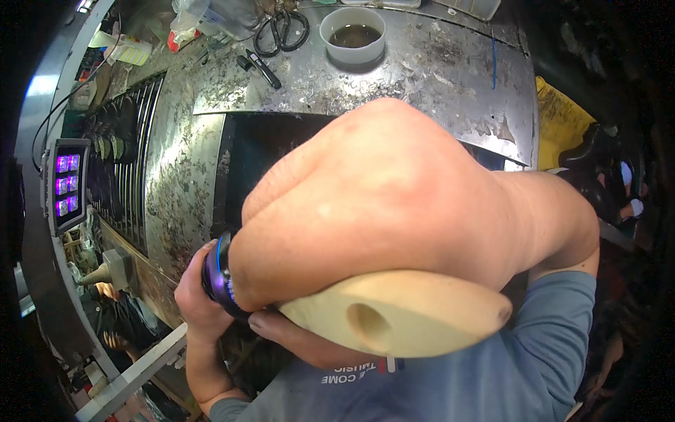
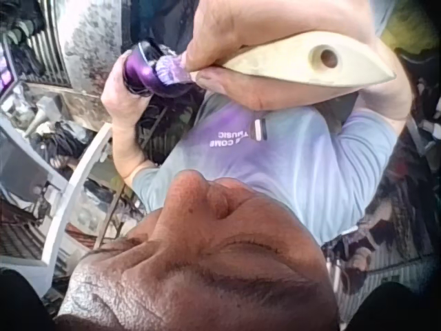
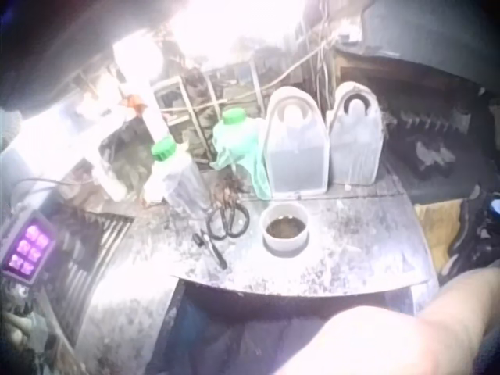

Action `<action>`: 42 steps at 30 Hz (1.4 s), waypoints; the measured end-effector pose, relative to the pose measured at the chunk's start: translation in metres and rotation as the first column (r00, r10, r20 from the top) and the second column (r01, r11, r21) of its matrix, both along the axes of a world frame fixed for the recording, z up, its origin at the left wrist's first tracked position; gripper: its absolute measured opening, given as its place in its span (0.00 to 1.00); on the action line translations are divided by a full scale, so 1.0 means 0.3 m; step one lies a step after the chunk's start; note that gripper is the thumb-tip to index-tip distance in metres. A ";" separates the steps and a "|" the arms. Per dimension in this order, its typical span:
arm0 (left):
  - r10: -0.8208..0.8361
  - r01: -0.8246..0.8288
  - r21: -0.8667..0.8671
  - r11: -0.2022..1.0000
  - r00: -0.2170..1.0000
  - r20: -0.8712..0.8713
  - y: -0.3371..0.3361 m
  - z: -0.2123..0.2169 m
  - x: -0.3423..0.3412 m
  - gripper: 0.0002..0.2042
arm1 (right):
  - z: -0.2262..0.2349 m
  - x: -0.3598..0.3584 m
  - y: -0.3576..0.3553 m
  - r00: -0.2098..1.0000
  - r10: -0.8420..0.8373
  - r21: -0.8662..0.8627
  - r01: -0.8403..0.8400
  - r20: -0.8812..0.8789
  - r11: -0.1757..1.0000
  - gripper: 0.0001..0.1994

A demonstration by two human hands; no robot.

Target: The person holds a black high-heeled shoe and uses a small brush to apply a dark liquid from a white bowl onto the shoe's surface. The person repeatedly dips the brush into the bowl and paints the shoe, focusing on the upper and heel areas. The shoe is rotated and repositioned frequently to access different sections.

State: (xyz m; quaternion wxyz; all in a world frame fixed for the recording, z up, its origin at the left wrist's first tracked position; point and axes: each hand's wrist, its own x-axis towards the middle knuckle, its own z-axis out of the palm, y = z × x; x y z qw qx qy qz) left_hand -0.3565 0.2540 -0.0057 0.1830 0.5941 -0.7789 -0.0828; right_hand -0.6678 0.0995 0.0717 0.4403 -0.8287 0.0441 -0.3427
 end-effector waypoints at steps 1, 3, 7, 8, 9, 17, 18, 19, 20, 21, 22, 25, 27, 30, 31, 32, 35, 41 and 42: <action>0.011 -0.011 0.013 1.000 1.000 -0.019 -0.003 0.003 -0.007 0.35 | -0.044 0.014 0.026 0.990 -0.077 -0.024 0.080 0.115 0.997 0.08; 0.035 -0.031 0.056 0.998 0.996 -0.079 -0.007 0.005 -0.022 0.36 | -0.061 0.019 0.042 0.962 -0.151 -0.009 0.157 0.227 0.988 0.08; 0.083 -0.057 0.169 0.984 0.985 -0.152 0.006 -0.004 -0.029 0.37 | -0.082 0.037 0.044 0.906 -0.233 0.060 0.227 0.352 0.972 0.08; 0.092 -0.060 0.203 0.977 0.984 -0.152 0.013 -0.008 -0.025 0.38 | -0.086 0.042 0.043 0.894 -0.246 0.080 0.233 0.376 0.969 0.08; 0.101 -0.062 0.236 0.970 0.983 -0.154 0.020 -0.009 -0.022 0.38 | -0.089 0.047 0.043 0.882 -0.259 0.097 0.240 0.394 0.966 0.08; 0.164 -0.069 0.407 0.911 0.965 -0.203 0.009 0.048 -0.076 0.43 | -0.109 0.090 0.024 0.826 -0.305 0.141 0.271 0.474 0.952 0.08; 0.171 -0.071 0.424 0.903 0.964 -0.204 0.008 0.056 -0.082 0.43 | -0.113 0.092 0.018 0.827 -0.300 0.121 0.277 0.475 0.953 0.08; 0.179 -0.073 0.440 0.895 0.962 -0.205 0.008 0.063 -0.087 0.42 | -0.116 0.093 0.011 0.829 -0.296 0.100 0.283 0.475 0.954 0.08; 0.193 -0.070 0.464 0.883 0.955 -0.224 0.007 0.070 -0.090 0.42 | -0.113 0.089 0.004 0.850 -0.281 0.059 0.285 0.446 0.957 0.08; 0.207 -0.066 0.487 0.871 0.948 -0.242 0.004 0.077 -0.093 0.43 | -0.110 0.083 -0.004 0.869 -0.268 0.017 0.287 0.416 0.958 0.08; 0.221 -0.061 0.510 0.858 0.940 -0.259 0.003 0.080 -0.095 0.43 | -0.097 0.065 -0.013 0.903 -0.247 -0.046 0.280 0.352 0.959 0.08; 0.300 -0.037 0.562 0.826 0.874 -0.382 0.010 0.061 -0.090 0.44 | -0.101 0.058 -0.031 0.938 -0.211 -0.129 0.254 0.275 0.959 0.07; 0.357 -0.032 0.617 0.786 0.839 -0.410 0.009 0.063 -0.087 0.44 | -0.108 0.060 -0.031 0.946 -0.205 -0.134 0.244 0.252 0.960 0.07; 0.465 -0.002 0.686 0.727 0.737 -0.490 0.010 0.059 -0.084 0.43 | -0.117 0.063 -0.022 0.955 -0.206 -0.118 0.234 0.212 0.965 0.07; 0.505 0.011 0.706 0.708 0.690 -0.518 0.013 0.056 -0.083 0.42 | -0.124 0.068 -0.020 0.957 -0.202 -0.112 0.228 0.209 0.967 0.07; 0.526 0.022 0.713 0.701 0.660 -0.537 0.015 0.055 -0.084 0.42 | -0.130 0.073 -0.020 0.959 -0.197 -0.110 0.223 0.206 0.969 0.07; 0.569 0.054 0.734 0.677 0.594 -0.568 0.013 0.054 -0.086 0.40 | -0.145 0.078 -0.019 0.962 -0.192 -0.109 0.216 0.195 0.970 0.07; 0.642 0.116 0.761 0.638 0.465 -0.609 0.006 0.043 -0.086 0.37 | -0.163 0.084 -0.009 0.966 -0.191 -0.102 0.210 0.172 0.972 0.08; 0.666 0.120 0.770 0.627 0.432 -0.609 0.006 0.047 -0.090 0.37 | -0.166 0.086 -0.007 0.968 -0.188 -0.095 0.206 0.167 0.974 0.08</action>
